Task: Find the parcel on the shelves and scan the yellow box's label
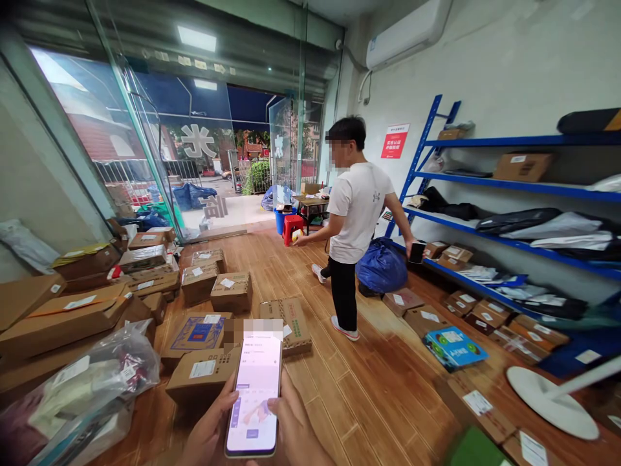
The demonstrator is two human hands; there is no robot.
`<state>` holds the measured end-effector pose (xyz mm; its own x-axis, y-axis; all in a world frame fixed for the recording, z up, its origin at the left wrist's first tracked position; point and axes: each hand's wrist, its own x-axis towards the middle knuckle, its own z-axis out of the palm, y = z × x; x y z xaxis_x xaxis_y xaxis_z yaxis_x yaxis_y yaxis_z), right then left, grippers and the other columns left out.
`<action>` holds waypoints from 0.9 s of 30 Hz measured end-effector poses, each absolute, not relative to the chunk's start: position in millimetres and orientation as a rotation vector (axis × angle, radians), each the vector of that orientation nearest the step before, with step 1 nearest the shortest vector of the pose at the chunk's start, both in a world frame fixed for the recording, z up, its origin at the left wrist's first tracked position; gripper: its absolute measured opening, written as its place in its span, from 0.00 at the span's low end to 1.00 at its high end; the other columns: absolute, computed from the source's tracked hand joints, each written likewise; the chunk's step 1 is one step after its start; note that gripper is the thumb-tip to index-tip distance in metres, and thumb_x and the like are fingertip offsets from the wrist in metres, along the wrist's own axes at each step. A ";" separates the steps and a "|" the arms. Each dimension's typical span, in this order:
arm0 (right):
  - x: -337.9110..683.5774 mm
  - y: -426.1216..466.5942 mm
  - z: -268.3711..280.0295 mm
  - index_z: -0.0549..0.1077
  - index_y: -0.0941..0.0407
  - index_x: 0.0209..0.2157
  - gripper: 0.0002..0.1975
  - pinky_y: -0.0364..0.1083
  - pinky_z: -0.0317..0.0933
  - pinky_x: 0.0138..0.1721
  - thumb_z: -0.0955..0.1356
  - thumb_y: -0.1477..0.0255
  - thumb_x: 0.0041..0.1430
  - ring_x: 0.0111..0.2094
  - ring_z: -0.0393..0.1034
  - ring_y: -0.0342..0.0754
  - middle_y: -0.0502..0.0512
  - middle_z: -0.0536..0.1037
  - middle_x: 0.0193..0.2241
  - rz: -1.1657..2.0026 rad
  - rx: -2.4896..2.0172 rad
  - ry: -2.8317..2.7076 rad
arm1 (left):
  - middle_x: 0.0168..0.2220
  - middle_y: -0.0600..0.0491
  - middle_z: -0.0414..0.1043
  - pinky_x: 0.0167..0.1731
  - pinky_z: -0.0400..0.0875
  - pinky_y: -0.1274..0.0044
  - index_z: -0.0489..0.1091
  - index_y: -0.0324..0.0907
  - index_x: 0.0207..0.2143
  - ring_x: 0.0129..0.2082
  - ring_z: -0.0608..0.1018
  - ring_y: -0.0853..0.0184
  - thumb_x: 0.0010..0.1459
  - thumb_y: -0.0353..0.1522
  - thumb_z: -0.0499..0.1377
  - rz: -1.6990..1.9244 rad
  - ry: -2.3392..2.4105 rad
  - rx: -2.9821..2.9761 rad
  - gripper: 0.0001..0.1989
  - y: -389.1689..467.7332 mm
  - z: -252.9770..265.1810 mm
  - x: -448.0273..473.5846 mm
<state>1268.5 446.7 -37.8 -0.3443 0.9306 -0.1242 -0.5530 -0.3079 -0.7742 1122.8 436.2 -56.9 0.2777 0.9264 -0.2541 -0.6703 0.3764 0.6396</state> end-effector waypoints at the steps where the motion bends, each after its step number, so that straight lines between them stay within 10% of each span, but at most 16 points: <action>1: 1269.4 447.0 -39.7 0.70 0.54 0.51 0.23 0.48 0.67 0.42 0.67 0.69 0.50 0.42 0.75 0.54 0.54 0.81 0.45 1.807 -0.713 -0.787 | 0.56 0.49 0.69 0.53 0.64 0.68 0.63 0.47 0.60 0.55 0.71 0.53 0.53 0.38 0.62 1.109 0.629 0.429 0.31 436.2 -58.5 1121.6; 5: 1273.1 448.3 -51.9 0.75 0.53 0.49 0.21 0.46 0.59 0.54 0.70 0.64 0.53 0.57 0.65 0.54 0.52 0.76 0.53 1.670 -0.813 -0.851 | 0.52 0.48 0.73 0.54 0.63 0.67 0.66 0.48 0.58 0.53 0.72 0.54 0.52 0.36 0.63 1.099 0.573 0.399 0.29 435.1 -62.5 1118.6; 11: 1271.4 449.8 -60.9 0.73 0.54 0.51 0.25 0.51 0.66 0.48 0.69 0.65 0.49 0.50 0.71 0.59 0.55 0.79 0.49 1.796 -0.707 -0.845 | 0.50 0.50 0.75 0.55 0.62 0.66 0.71 0.50 0.53 0.52 0.74 0.54 0.52 0.35 0.63 1.120 0.558 0.394 0.24 432.4 -54.9 1118.9; 19: 1267.6 445.0 -59.0 0.47 0.61 0.63 0.49 0.48 0.66 0.42 0.65 0.75 0.35 0.48 0.72 0.57 0.60 0.72 0.55 1.850 -0.786 -0.925 | 0.49 0.50 0.75 0.55 0.64 0.65 0.74 0.50 0.49 0.54 0.71 0.53 0.52 0.34 0.62 1.168 0.515 0.352 0.20 433.6 -54.4 1118.4; 27: 1264.9 450.5 -78.0 0.46 0.64 0.64 0.53 0.51 0.67 0.47 0.72 0.68 0.38 0.64 0.52 0.63 0.70 0.64 0.61 1.768 -0.714 -1.105 | 0.51 0.45 0.73 0.56 0.62 0.61 0.75 0.44 0.46 0.57 0.68 0.48 0.50 0.39 0.64 1.204 0.680 0.475 0.20 431.8 -50.5 1111.6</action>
<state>1264.9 450.5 -78.0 -0.4246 0.9053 -0.0093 -0.3880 -0.1912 -0.9016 1111.6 431.8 -50.5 0.2026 0.9532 -0.2243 -0.6839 0.3016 0.6643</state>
